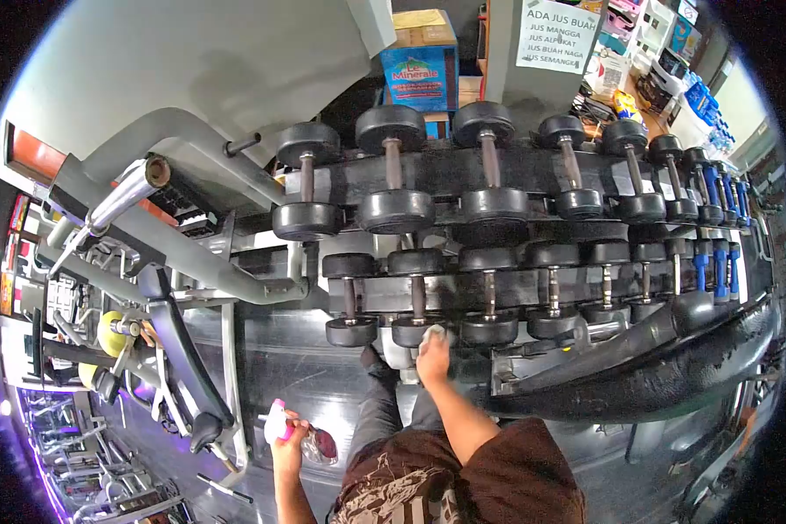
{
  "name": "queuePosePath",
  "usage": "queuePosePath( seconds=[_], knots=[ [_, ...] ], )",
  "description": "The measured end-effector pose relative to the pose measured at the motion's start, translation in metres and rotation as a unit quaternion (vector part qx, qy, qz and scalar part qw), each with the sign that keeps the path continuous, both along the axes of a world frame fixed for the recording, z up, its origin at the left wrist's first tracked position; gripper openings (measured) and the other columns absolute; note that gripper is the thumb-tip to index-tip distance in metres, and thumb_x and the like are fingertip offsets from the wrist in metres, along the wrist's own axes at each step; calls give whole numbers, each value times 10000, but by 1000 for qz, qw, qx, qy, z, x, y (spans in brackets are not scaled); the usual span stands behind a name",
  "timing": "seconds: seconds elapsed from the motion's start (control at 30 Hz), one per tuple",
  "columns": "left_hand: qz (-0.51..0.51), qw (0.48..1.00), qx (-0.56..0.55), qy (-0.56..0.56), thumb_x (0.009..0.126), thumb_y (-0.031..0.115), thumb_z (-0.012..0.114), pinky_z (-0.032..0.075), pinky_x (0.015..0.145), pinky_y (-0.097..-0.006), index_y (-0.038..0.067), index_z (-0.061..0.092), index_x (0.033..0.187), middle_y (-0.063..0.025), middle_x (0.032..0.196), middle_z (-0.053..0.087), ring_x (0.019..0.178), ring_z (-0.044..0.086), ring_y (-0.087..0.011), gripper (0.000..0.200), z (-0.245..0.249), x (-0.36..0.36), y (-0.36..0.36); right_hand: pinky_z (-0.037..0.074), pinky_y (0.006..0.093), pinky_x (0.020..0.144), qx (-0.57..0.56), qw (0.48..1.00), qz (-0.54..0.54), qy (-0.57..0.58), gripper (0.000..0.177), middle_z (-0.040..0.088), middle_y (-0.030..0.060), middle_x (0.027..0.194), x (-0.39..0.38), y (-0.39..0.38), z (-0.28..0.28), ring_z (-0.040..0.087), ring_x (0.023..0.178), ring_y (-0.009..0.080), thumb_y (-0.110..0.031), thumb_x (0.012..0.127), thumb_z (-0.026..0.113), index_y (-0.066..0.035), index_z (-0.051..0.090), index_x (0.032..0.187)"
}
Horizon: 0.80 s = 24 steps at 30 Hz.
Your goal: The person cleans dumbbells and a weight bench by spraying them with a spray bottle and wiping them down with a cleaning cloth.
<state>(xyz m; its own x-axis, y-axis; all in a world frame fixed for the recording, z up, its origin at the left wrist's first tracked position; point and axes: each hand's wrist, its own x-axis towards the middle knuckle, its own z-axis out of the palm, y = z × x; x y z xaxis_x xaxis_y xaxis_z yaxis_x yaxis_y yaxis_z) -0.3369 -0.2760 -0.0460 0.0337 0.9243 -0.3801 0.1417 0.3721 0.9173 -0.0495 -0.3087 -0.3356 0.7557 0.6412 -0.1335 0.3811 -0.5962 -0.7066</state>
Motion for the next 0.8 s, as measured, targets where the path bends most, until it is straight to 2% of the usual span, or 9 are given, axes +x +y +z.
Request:
queuePosePath(
  seconds=[0.1, 0.17, 0.3, 0.4, 0.43, 0.53, 0.63, 0.7, 0.8],
  knots=[
    [-10, 1000, -1, 9, 820, -66, 703, 485, 696, -258, 43, 584, 1028, 34, 807, 529, 728, 535, -84, 263, -8, 11, 3, 426, 487, 1067, 37, 986, 154, -50, 443, 533, 322, 1299, -13, -34, 5, 500, 1228, 482, -3, 838, 587, 4, 564, 1280],
    [-30, 999, -5, 13, 818, -65, 709, 486, 695, -259, 44, 587, 1027, 35, 811, 532, 731, 536, -84, 264, -8, 18, 6, 454, 478, 1028, 39, 985, 128, 106, 368, 603, 245, 1193, 5, -42, 37, 559, 1159, 438, -8, 831, 588, 2, 608, 1198],
    [-50, 999, -5, -1, 813, -64, 720, 488, 693, -263, 46, 591, 1027, 33, 814, 534, 735, 533, -83, 273, -4, 31, 13, 459, 457, 1000, 87, 995, -15, 42, 362, 613, 224, 1168, 47, -21, 57, 565, 1132, 423, 0, 834, 610, -2, 603, 1196],
    [-62, 998, -15, 9, 808, -65, 726, 486, 688, -263, 44, 590, 1026, 31, 813, 539, 738, 536, -82, 279, -5, 40, 16, 431, 458, 1040, 121, 992, -17, -5, 404, 579, 248, 1229, 50, 8, 44, 531, 1183, 428, -20, 855, 611, -21, 578, 1258],
    [-71, 997, -11, 9, 808, -62, 727, 486, 688, -263, 43, 589, 1023, 30, 812, 541, 737, 538, -83, 276, -5, 42, 15, 431, 452, 1049, 69, 997, 20, 40, 481, 546, 267, 1281, 45, 12, 25, 513, 1215, 433, -19, 845, 617, -45, 555, 1321],
    [-100, 995, 3, 24, 816, -48, 726, 485, 682, -266, 44, 581, 1005, 30, 795, 544, 729, 538, -87, 255, -3, 49, 15, 448, 440, 1048, 50, 998, 15, -24, 593, 529, 301, 1328, 10, -5, 16, 485, 1276, 452, -20, 807, 637, -90, 535, 1387],
    [-112, 993, -11, 35, 824, -33, 728, 477, 671, -266, 51, 585, 997, 35, 771, 538, 706, 526, -84, 240, 15, 68, 17, 464, 425, 1036, 8, 990, 89, 113, 528, 558, 311, 1302, 10, -46, 12, 518, 1261, 440, -67, 839, 634, -93, 570, 1363],
    [-132, 991, -2, 38, 819, 1, 756, 476, 674, -261, 33, 607, 1020, 32, 761, 561, 704, 537, -79, 252, 2, 68, 19, 485, 419, 1006, -115, 955, 130, 239, 441, 596, 309, 1254, 14, -70, 2, 574, 1197, 428, -128, 875, 630, -51, 608, 1309],
    [-204, 974, 41, 87, 807, 34, 787, 485, 690, -260, 4, 629, 1034, 20, 772, 602, 721, 560, -75, 278, -2, 78, 30, 492, 417, 989, -56, 972, -42, 222, 386, 663, 242, 1188, 27, -57, 0, 622, 1149, 383, -167, 901, 630, -31, 637, 1262]
  ],
)
